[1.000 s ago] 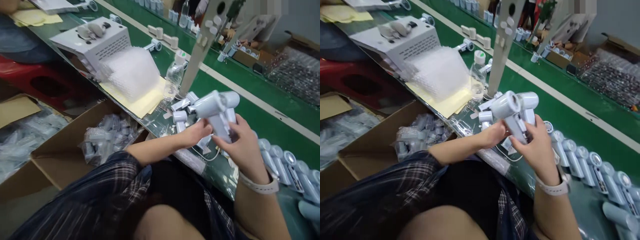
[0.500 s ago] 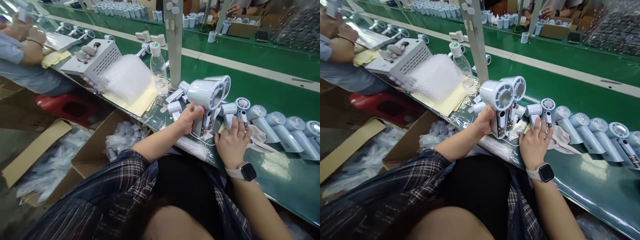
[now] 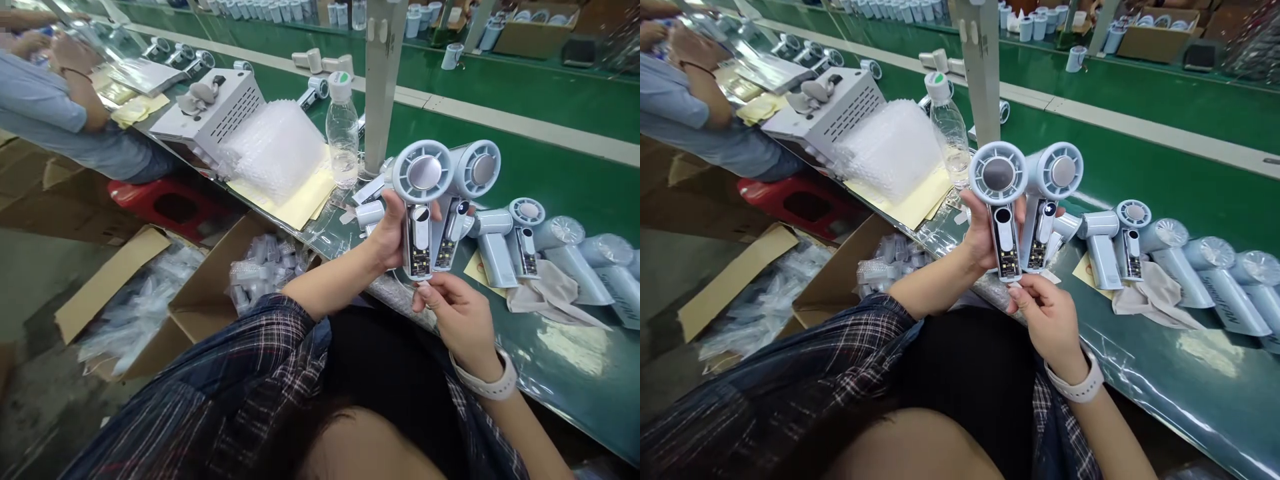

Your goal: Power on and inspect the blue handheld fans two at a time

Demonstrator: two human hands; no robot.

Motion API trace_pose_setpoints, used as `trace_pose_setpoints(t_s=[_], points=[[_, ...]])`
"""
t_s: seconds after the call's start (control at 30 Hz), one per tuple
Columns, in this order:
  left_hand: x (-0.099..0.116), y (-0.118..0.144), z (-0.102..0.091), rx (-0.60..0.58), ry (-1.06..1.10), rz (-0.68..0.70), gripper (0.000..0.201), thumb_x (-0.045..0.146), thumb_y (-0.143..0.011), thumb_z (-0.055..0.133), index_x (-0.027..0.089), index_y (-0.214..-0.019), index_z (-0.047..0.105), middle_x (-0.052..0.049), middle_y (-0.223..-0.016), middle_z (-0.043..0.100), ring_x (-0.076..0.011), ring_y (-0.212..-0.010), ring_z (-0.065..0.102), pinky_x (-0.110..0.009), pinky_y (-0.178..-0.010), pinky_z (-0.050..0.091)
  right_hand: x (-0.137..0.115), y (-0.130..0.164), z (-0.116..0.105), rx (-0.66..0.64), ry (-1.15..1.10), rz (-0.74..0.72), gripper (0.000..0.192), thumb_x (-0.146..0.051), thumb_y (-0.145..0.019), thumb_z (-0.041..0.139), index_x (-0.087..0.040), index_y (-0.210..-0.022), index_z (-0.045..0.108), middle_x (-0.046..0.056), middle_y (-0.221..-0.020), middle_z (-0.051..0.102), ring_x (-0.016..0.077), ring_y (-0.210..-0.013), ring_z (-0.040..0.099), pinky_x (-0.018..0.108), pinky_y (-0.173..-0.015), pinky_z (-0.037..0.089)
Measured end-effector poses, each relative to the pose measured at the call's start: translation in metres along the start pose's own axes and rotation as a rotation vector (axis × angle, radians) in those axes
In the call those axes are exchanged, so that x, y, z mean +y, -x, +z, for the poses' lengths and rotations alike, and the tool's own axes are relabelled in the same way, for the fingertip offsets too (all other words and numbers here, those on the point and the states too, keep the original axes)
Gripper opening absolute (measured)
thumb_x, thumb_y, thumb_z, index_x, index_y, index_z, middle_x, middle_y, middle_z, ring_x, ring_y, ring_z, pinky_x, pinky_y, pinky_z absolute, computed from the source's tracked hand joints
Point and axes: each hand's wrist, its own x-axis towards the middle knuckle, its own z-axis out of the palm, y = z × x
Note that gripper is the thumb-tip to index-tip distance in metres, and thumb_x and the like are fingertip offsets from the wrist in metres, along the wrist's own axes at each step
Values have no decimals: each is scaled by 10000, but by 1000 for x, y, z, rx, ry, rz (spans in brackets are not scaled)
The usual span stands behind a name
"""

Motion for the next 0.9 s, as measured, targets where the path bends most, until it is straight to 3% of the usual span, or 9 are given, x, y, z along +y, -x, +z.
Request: trace_pose_setpoints(t_s=[0.13, 0.23, 0.3, 0.4, 0.47, 0.53, 0.63, 0.9], points=[[-9, -1, 1, -58, 194, 55, 975, 1141, -470, 603, 202, -730, 587, -169, -1123, 766, -365, -1218, 712, -430, -881, 629, 7, 7, 18, 157, -116, -42, 258, -444, -1026, 737, -228, -891, 694, -45, -595, 624, 138, -559, 606, 274, -598, 503], [-11, 1, 2, 8, 224, 81, 951, 1105, -435, 680, 196, -702, 593, -172, -1119, 777, -364, -1212, 720, -400, -856, 631, 7, 8, 25, 154, -219, -34, 335, -452, -1079, 660, -241, -825, 600, -66, -567, 545, 130, -532, 546, 275, -584, 482], [-9, 3, 2, 10, 250, 89, 944, 1084, -402, 722, 191, -682, 600, -165, -1109, 780, -362, -1207, 725, -384, -842, 634, 5, 7, 23, 110, -143, -70, 336, -439, -1098, 622, -240, -826, 607, -46, -622, 587, 140, -583, 577, 285, -620, 492], [2, 5, 2, -10, 381, 26, 913, 1078, -504, 693, 185, -664, 587, -149, -1144, 779, -329, -1202, 734, -381, -859, 641, 4, 5, 14, 61, 114, -211, 292, -423, -1074, 650, -227, -864, 702, 42, -913, 731, 190, -858, 698, 321, -777, 534], [11, 7, 3, 21, 495, -27, 889, 1071, -654, 601, 182, -657, 566, -135, -1165, 778, -279, -1146, 751, -374, -865, 642, 6, 5, 11, 119, 171, -262, 282, -433, -1047, 687, -218, -871, 734, 83, -1070, 751, 228, -1009, 715, 345, -854, 542], [17, 9, 5, 32, 559, -72, 889, 1059, -738, 530, 175, -646, 562, -135, -1170, 778, -240, -1059, 763, -359, -844, 642, 8, 6, 10, 186, 105, -211, 275, -436, -1043, 703, -215, -882, 739, 71, -994, 759, 221, -939, 724, 342, -823, 548], [19, 11, 7, -19, 561, -112, 912, 1063, -744, 511, 162, -631, 589, -151, -1173, 777, -224, -1005, 764, -347, -825, 641, 10, 8, 15, 203, -83, -87, 240, -414, -1049, 721, -221, -907, 715, -13, -704, 673, 163, -667, 657, 304, -679, 531], [-3, 14, 4, 7, 352, -65, 933, 1116, -514, 620, 188, -588, 557, -154, -1015, 786, -311, -1077, 770, -346, -781, 649, 11, 12, 34, 202, -465, 3, 253, -376, -1071, 700, -228, -873, 644, -74, -572, 537, 119, -527, 551, 262, -572, 465]])
